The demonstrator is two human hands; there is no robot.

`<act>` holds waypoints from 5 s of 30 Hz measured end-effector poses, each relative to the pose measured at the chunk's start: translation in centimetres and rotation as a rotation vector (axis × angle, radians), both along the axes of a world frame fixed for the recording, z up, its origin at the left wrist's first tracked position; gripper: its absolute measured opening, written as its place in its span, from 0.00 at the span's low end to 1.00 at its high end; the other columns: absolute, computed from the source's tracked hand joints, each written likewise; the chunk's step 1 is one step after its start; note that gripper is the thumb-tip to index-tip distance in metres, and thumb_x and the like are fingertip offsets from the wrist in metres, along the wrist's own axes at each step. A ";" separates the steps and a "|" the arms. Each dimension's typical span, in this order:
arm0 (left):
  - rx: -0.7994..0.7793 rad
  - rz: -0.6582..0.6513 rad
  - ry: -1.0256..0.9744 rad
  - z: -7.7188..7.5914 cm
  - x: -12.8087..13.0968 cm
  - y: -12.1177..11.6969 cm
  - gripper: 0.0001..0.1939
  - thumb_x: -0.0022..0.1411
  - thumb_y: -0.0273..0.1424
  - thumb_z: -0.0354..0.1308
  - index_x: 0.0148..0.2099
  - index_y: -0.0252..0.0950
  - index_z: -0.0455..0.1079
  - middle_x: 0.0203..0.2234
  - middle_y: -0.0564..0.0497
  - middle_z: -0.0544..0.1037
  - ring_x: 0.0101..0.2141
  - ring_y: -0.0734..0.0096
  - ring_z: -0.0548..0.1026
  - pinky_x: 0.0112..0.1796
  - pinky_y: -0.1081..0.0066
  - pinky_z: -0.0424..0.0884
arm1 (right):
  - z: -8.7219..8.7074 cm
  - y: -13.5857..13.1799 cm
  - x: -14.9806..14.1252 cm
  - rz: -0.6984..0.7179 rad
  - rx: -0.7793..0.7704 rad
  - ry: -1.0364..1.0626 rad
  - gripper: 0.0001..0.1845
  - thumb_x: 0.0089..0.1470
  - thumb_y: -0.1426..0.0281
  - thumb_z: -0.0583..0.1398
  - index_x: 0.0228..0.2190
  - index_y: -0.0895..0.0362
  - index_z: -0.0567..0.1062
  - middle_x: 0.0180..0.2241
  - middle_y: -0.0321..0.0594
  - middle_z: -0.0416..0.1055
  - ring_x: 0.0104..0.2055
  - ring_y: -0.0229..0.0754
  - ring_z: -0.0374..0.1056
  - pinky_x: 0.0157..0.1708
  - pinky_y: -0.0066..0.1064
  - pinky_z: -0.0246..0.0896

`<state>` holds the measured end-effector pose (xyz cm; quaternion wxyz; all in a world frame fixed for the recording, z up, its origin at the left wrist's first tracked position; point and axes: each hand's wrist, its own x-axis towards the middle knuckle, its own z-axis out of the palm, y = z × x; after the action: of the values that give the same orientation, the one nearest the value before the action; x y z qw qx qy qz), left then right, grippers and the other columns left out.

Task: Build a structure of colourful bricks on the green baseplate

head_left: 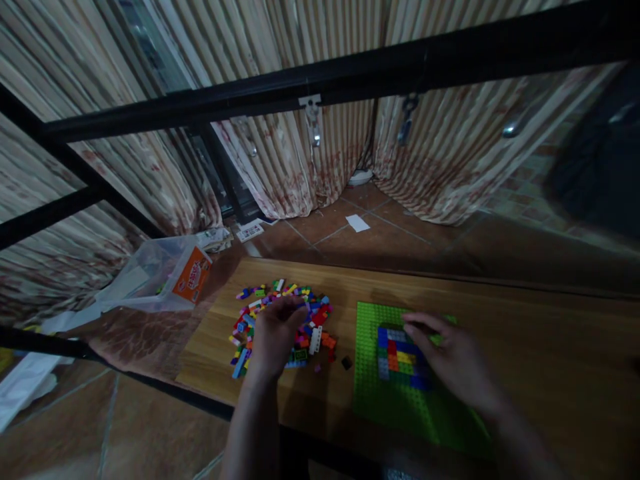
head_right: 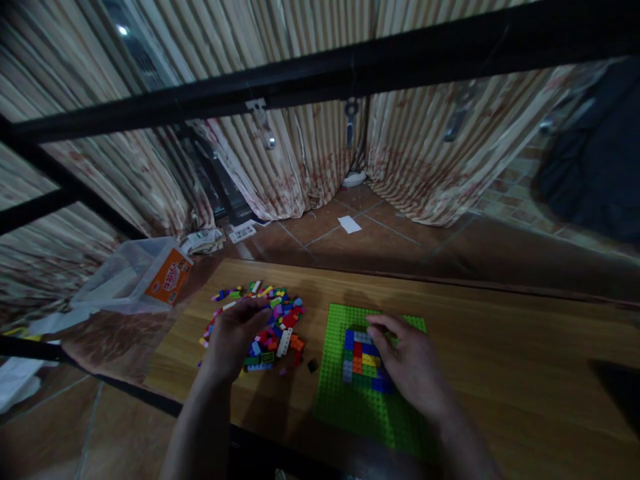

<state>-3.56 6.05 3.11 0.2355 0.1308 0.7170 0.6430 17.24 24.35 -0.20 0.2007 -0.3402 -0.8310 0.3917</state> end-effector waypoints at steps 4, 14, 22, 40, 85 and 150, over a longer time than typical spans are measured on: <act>0.193 -0.054 -0.185 -0.7 5.0 4.0 0.12 0.47 0.33 0.67 0.33 0.34 0.70 0.25 0.55 0.74 0.28 0.75 0.73 0.32 0.75 0.71 | 0.5 -1.7 -1.0 0.089 -0.092 0.184 0.16 0.57 0.58 0.59 0.42 0.52 0.77 0.43 0.41 0.77 0.44 0.45 0.73 0.43 0.35 0.69; 0.339 -0.127 -0.322 -2.5 9.9 6.7 0.13 0.48 0.35 0.69 0.29 0.33 0.69 0.23 0.55 0.74 0.26 0.77 0.71 0.31 0.76 0.68 | 0.8 -1.9 -1.0 0.160 -0.028 0.205 0.10 0.56 0.64 0.60 0.39 0.52 0.77 0.39 0.39 0.77 0.41 0.42 0.72 0.42 0.34 0.67; 0.150 -0.117 -0.192 -2.9 9.2 7.3 0.09 0.51 0.32 0.65 0.35 0.32 0.74 0.25 0.53 0.76 0.27 0.75 0.71 0.30 0.76 0.65 | -0.5 4.0 3.1 -0.322 -0.022 0.140 0.18 0.51 0.58 0.62 0.39 0.55 0.79 0.40 0.43 0.79 0.42 0.49 0.74 0.44 0.42 0.69; -0.004 -0.252 -0.123 -3.9 8.6 7.6 0.11 0.55 0.31 0.61 0.41 0.33 0.74 0.27 0.50 0.78 0.30 0.69 0.75 0.32 0.73 0.69 | -0.7 2.3 1.8 0.120 -0.017 -0.162 0.11 0.53 0.65 0.60 0.38 0.51 0.80 0.39 0.40 0.74 0.44 0.45 0.69 0.48 0.40 0.61; -0.361 -0.413 0.597 -4.4 10.8 10.8 0.10 0.57 0.25 0.56 0.28 0.41 0.77 0.28 0.49 0.80 0.38 0.59 0.72 0.43 0.62 0.65 | -1.7 2.6 1.4 0.080 -0.078 -0.137 0.09 0.50 0.64 0.63 0.33 0.51 0.82 0.36 0.40 0.75 0.39 0.45 0.71 0.42 0.38 0.64; 0.048 -0.255 0.268 -3.0 5.7 7.3 0.16 0.63 0.32 0.56 0.51 0.35 0.73 0.45 0.44 0.79 0.46 0.62 0.77 0.47 0.66 0.72 | -1.8 2.9 2.3 -0.154 0.019 -0.093 0.22 0.57 0.53 0.54 0.38 0.54 0.80 0.39 0.43 0.80 0.40 0.49 0.75 0.42 0.39 0.68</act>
<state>2.12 13.35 0.11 0.2143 0.3107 0.7039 0.6018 19.53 27.22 -2.03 0.1948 -0.4188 -0.8145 0.3511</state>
